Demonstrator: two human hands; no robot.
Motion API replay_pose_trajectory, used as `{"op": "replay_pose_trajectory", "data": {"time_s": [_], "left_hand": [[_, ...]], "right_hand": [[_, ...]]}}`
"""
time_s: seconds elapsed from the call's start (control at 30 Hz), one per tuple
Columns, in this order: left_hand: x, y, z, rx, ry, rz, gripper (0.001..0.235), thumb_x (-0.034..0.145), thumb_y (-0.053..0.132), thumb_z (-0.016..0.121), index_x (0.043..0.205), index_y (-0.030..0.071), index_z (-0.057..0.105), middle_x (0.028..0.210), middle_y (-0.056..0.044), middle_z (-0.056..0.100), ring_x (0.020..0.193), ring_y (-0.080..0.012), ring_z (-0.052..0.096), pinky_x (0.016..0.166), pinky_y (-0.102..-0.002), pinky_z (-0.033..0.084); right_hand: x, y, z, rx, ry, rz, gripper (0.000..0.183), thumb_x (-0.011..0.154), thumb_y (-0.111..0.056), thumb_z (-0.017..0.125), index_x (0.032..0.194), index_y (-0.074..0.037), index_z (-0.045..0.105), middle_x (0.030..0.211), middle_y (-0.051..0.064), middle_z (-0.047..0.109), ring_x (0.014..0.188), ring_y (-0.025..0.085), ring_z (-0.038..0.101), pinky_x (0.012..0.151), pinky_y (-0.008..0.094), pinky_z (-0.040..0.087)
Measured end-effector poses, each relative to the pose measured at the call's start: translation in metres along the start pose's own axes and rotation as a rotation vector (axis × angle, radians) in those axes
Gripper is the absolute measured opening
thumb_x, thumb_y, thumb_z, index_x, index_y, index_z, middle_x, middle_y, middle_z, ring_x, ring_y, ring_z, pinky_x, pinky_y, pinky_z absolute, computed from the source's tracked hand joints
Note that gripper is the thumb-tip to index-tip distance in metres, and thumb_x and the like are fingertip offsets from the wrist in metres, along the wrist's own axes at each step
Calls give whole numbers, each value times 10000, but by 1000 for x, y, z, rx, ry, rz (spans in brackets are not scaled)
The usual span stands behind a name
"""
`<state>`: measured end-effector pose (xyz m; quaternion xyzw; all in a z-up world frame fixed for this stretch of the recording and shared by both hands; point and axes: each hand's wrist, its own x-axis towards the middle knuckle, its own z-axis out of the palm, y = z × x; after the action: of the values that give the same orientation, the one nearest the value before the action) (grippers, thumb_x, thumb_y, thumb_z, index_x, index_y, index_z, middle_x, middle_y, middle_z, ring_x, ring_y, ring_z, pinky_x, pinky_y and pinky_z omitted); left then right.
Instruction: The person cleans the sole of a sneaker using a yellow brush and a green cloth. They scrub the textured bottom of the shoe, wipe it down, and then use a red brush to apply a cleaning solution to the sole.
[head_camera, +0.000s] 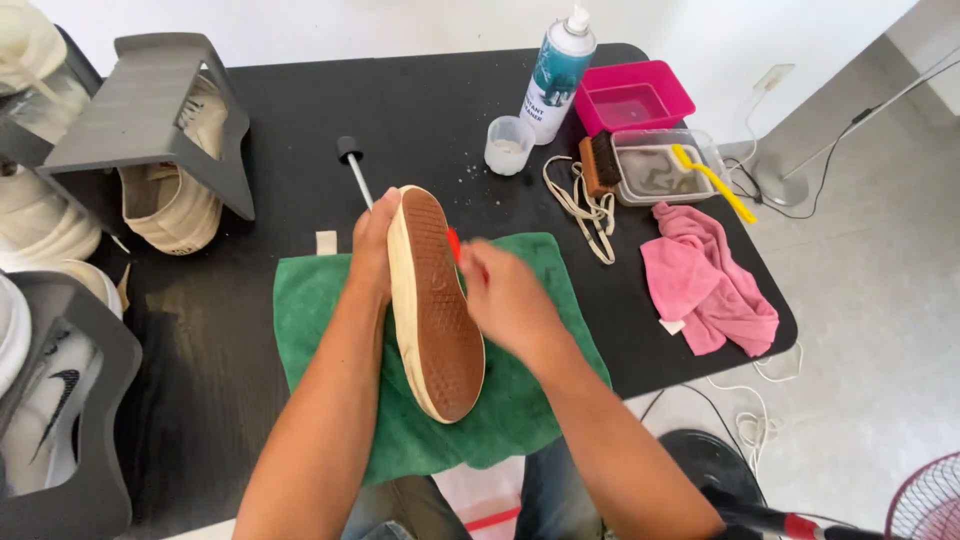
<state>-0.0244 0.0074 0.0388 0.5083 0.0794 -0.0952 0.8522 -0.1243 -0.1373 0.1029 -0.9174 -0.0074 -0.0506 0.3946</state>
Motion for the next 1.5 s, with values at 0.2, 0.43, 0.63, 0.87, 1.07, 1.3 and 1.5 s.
{"op": "replay_pose_trajectory", "data": {"time_s": [0.2, 0.43, 0.63, 0.87, 1.07, 1.3, 1.5], "left_hand": [[1, -3, -2, -30, 3, 20, 385, 865, 480, 762, 815, 149, 572, 660, -8, 593, 605, -113, 605, 559, -273, 503], [3, -10, 1, -78, -11, 27, 320, 877, 402, 754, 802, 132, 600, 646, -20, 602, 568, -123, 621, 519, -266, 518], [13, -14, -10, -22, 7, 10, 429, 829, 507, 795, 816, 156, 548, 683, -17, 563, 638, -113, 579, 569, -289, 476], [-3, 2, -4, -7, -3, 13, 387, 874, 485, 738, 805, 141, 575, 664, 3, 581, 600, -103, 598, 545, -251, 489], [-13, 4, 5, -8, -17, -1, 364, 861, 464, 745, 794, 149, 575, 668, 10, 565, 630, -101, 580, 573, -259, 479], [-6, 6, 8, -25, -21, 0, 358, 866, 467, 754, 799, 152, 598, 680, -3, 608, 623, -118, 606, 575, -273, 501], [-11, 18, 7, 17, -44, 52, 349, 901, 457, 718, 781, 163, 574, 658, 10, 570, 615, -94, 584, 561, -250, 489]], "right_hand": [[16, -1, 5, -47, 28, 57, 194, 988, -215, 517, 960, -121, 685, 807, 198, 703, 873, 465, 704, 742, 527, 534], [36, 4, 3, -51, 37, 36, 200, 981, -188, 501, 985, -103, 682, 818, 158, 722, 849, 420, 713, 729, 499, 538], [-26, -27, -9, 0, -79, 172, 261, 1003, -190, 497, 1150, -134, 706, 1038, 170, 758, 1012, 415, 709, 843, 492, 561], [15, -10, 7, -117, 55, 17, 199, 990, -220, 488, 949, -110, 649, 816, 219, 694, 899, 504, 680, 761, 591, 510], [8, -12, 3, -91, -6, 54, 251, 1008, -179, 455, 966, -29, 652, 839, 306, 651, 916, 558, 641, 728, 616, 477], [-4, -15, -2, -71, -28, 115, 232, 996, -198, 462, 964, -80, 659, 867, 257, 703, 930, 532, 675, 766, 577, 523], [12, -12, 2, -109, 27, 70, 213, 985, -215, 478, 967, -117, 667, 872, 233, 709, 935, 508, 679, 766, 588, 529]]}}
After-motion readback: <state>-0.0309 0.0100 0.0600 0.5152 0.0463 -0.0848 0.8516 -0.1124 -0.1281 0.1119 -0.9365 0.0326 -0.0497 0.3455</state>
